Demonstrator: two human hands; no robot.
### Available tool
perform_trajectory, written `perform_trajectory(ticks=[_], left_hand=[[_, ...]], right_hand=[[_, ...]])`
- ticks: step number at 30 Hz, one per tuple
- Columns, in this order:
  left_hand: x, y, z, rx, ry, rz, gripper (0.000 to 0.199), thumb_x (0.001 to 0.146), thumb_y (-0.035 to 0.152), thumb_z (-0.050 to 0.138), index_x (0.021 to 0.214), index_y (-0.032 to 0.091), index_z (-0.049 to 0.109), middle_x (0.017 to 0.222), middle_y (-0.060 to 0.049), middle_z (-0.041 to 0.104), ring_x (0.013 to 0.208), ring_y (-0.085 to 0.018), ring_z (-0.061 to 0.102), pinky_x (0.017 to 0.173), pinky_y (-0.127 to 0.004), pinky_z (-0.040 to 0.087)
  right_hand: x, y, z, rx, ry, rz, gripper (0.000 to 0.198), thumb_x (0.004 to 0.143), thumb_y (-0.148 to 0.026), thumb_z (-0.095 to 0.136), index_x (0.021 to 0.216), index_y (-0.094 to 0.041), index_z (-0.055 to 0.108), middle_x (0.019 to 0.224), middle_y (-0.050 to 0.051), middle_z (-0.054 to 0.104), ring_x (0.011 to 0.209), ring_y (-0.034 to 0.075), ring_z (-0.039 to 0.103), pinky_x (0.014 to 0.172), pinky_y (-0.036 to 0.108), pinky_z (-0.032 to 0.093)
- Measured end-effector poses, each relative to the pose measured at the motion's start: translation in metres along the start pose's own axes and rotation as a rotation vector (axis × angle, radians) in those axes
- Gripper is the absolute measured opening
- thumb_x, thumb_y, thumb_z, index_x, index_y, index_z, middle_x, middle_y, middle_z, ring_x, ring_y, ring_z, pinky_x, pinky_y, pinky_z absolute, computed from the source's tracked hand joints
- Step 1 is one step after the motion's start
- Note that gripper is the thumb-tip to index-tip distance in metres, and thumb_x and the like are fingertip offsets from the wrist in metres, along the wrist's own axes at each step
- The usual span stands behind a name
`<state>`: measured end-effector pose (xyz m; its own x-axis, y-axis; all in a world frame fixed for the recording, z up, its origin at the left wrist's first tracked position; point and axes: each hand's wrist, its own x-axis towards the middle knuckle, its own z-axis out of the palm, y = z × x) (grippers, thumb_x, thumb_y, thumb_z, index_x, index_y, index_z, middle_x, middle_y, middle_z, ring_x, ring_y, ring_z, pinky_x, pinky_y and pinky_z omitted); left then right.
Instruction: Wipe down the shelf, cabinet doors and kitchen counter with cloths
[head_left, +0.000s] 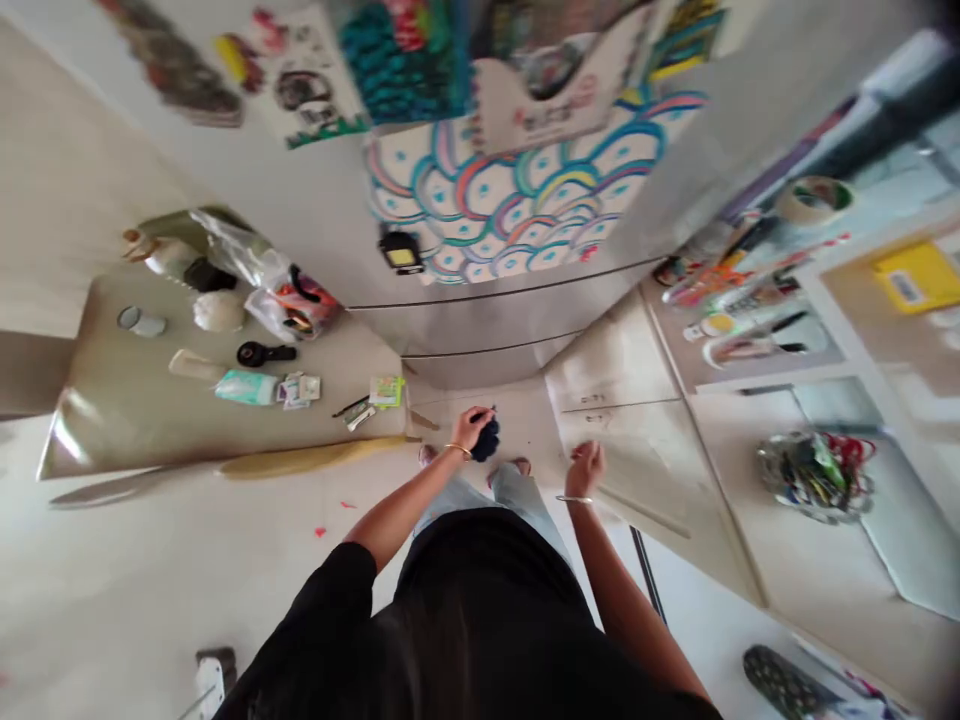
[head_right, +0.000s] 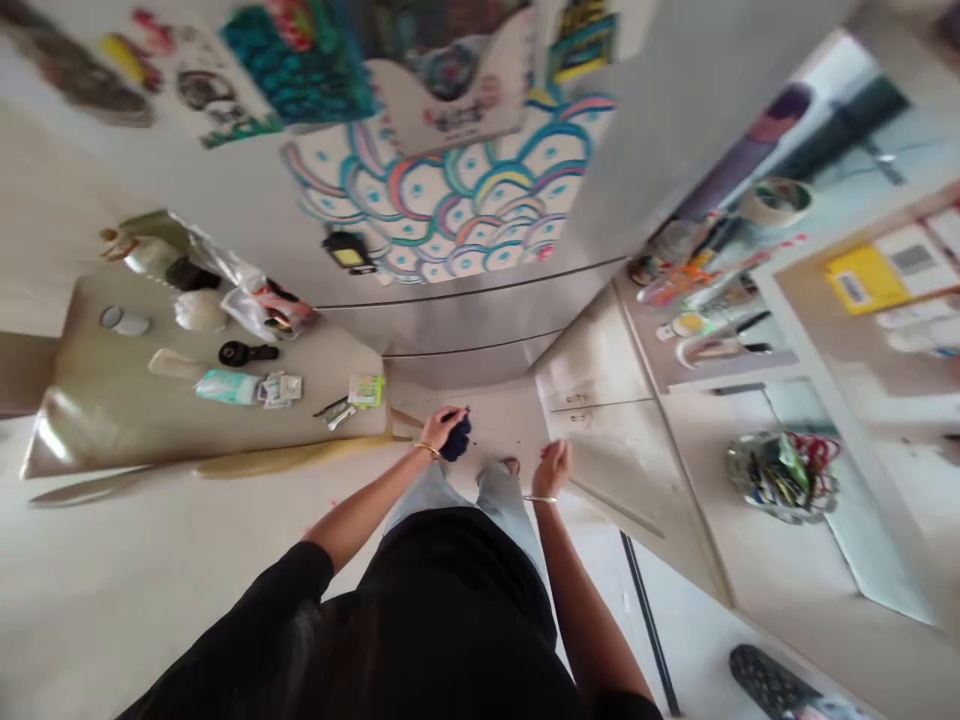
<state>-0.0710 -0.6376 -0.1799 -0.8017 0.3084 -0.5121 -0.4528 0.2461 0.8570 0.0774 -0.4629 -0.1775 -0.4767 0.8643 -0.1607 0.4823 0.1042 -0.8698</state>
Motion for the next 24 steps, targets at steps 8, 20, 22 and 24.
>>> perform_trajectory(ticks=[8,20,22,24], left_hand=[[-0.008,-0.030,-0.288,-0.025,0.568,-0.111,0.041,0.069,0.058,0.073,0.065,0.019,0.061,0.059,0.002,0.054,0.066,-0.016,0.055,0.062,-0.026,0.043],[-0.009,-0.084,-0.418,0.055,0.575,-0.238,0.026,0.072,0.040,0.066,0.082,0.017,0.068,0.073,-0.001,0.067,0.071,-0.016,0.061,0.069,-0.025,0.050],[-0.003,-0.084,-0.424,0.119,0.535,-0.237,0.022,0.077,0.036,0.063,0.086,0.017,0.069,0.080,-0.003,0.071,0.078,-0.017,0.065,0.076,-0.026,0.052],[0.004,-0.084,-0.431,0.207,0.496,-0.229,0.017,0.079,0.030,0.064,0.090,0.018,0.070,0.090,-0.005,0.074,0.088,-0.019,0.067,0.087,-0.029,0.052]], right_hand=[[-0.062,-0.075,0.227,-0.152,-0.538,-0.207,0.043,0.088,-0.057,0.058,0.065,-0.022,0.049,0.071,-0.001,0.054,0.066,0.013,0.052,0.072,0.028,0.047],[-0.124,-0.102,0.416,-0.606,-0.803,-0.226,0.126,0.058,-0.027,0.090,0.162,-0.024,0.019,0.170,0.023,0.014,0.154,0.043,0.025,0.118,0.059,0.035],[-0.128,-0.109,0.418,-0.737,-0.773,-0.280,0.125,0.066,-0.029,0.087,0.165,-0.026,0.011,0.172,0.022,0.005,0.155,0.045,0.021,0.116,0.062,0.036],[-0.134,-0.114,0.413,-0.827,-0.690,-0.411,0.114,0.076,-0.027,0.078,0.166,-0.022,0.008,0.172,0.022,0.008,0.155,0.045,0.018,0.116,0.063,0.035]])
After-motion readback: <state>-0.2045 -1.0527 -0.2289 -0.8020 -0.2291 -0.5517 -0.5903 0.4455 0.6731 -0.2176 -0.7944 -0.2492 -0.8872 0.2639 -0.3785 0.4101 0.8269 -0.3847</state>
